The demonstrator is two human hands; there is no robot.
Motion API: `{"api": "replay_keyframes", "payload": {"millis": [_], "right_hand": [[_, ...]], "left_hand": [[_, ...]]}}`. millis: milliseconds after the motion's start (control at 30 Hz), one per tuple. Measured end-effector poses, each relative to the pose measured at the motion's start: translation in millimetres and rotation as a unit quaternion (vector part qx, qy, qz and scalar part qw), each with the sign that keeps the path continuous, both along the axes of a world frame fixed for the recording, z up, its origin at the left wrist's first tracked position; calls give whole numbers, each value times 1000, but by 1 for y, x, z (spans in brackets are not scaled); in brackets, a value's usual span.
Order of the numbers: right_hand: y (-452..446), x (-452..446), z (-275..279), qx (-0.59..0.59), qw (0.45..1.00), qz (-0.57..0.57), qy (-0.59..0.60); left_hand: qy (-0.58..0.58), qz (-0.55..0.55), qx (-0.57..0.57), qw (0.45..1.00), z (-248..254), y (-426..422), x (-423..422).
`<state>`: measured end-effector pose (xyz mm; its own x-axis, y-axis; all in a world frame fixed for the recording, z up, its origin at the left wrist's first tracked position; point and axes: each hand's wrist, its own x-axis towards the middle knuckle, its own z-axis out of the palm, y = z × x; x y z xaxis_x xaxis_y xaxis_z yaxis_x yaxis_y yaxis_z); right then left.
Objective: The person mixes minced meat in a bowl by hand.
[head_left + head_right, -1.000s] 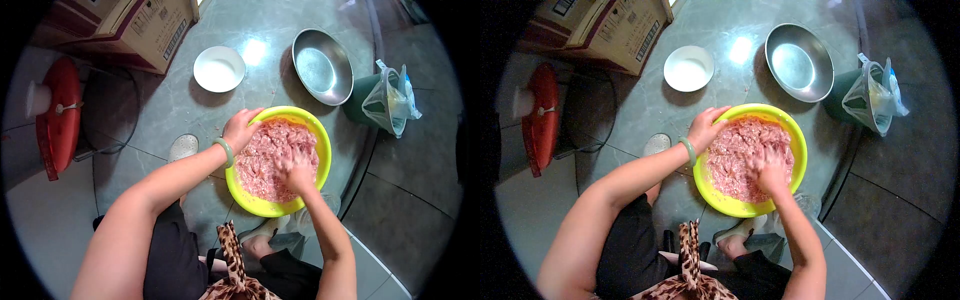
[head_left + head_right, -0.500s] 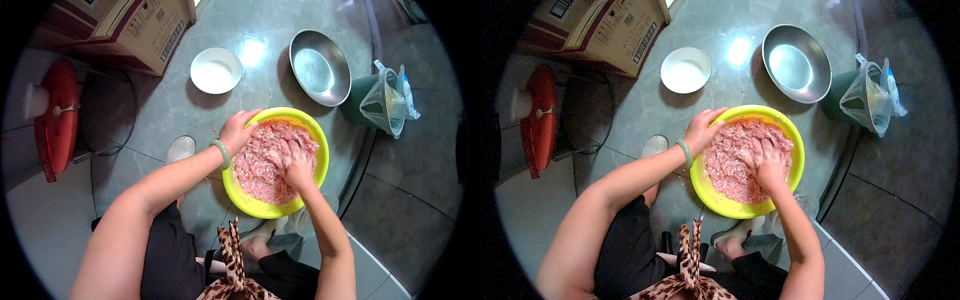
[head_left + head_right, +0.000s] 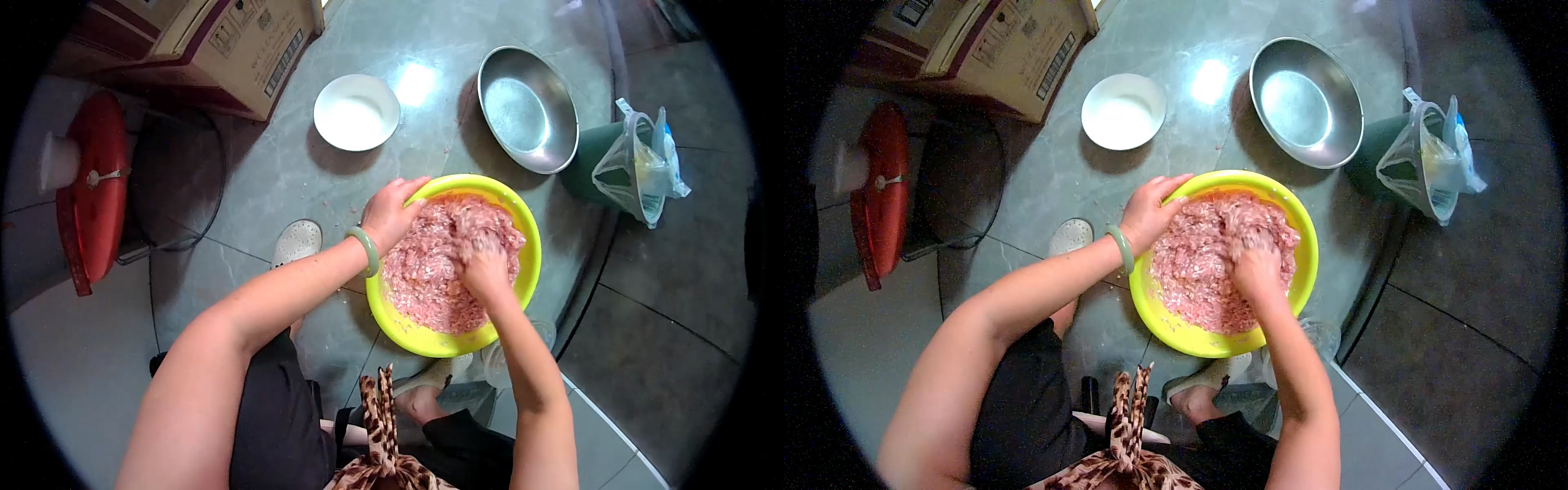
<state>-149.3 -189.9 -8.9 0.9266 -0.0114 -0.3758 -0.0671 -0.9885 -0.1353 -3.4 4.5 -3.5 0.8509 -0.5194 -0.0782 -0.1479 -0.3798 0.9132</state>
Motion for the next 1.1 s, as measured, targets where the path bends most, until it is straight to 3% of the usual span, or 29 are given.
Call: {"api": "replay_keyframes", "payload": {"millis": [67, 167, 233, 267, 300, 367, 500, 567, 633, 700, 733, 767, 833, 867, 933, 967, 1033, 1100], "right_hand": [[14, -42, -5, -40, 998, -35, -28], [60, -72, 3, -20, 999, 46, -2], [81, -58, 0, 63, 984, 69, 155], [86, -44, 3, 21, 970, 85, 225], [80, -17, 17, 18, 971, 84, 224], [66, 31, 34, 35, 906, 122, 404], [42, 61, 80, 31, 920, 172, 351], [33, 61, 69, 40, 977, 94, 186], [12, 79, 45, 67, 961, 259, -73], [-2, 104, 26, 69, 968, 240, -10], [-10, 118, 26, -6, 965, 135, 226], [-21, 114, 24, 69, 972, 32, 222], [-51, 92, -4, 187, 963, -66, 181], [-58, 83, -7, 189, 963, -63, 183], [-65, 60, -5, 224, 932, -230, 170], [-66, 44, -14, 223, 932, -231, 166], [-59, 20, -23, 331, 880, -312, 139], [-29, 12, 8, 308, 841, -365, 253]], "left_hand": [[-7, -1, 4, 1000, 1, -1, 0], [12, 4, 4, 1000, 0, -2, -2], [4, 2, 4, 1000, 0, -2, 0], [2, 2, 1, 1000, 0, -2, 0], [15, -2, 5, 1000, 2, -1, 1], [30, -5, 10, 999, 3, -2, 1], [45, 3, -7, 999, 1, -1, 0], [29, 1, -11, 1000, 0, -3, -2], [39, 4, -9, 999, -3, -3, -1], [29, 1, -6, 1000, 0, -3, 0], [21, -5, 7, 1000, 4, -2, 1], [14, -11, 19, 1000, 5, -1, 0], [6, -5, 13, 1000, 0, 0, -1], [13, -6, 8, 1000, 1, 0, 0], [17, -9, 3, 1000, 2, 0, 0], [14, -4, 0, 1000, 1, -1, -1], [6, 1, -11, 1000, 2, -4, 0], [17, -5, 7, 1000, 3, -5, 0]]}}
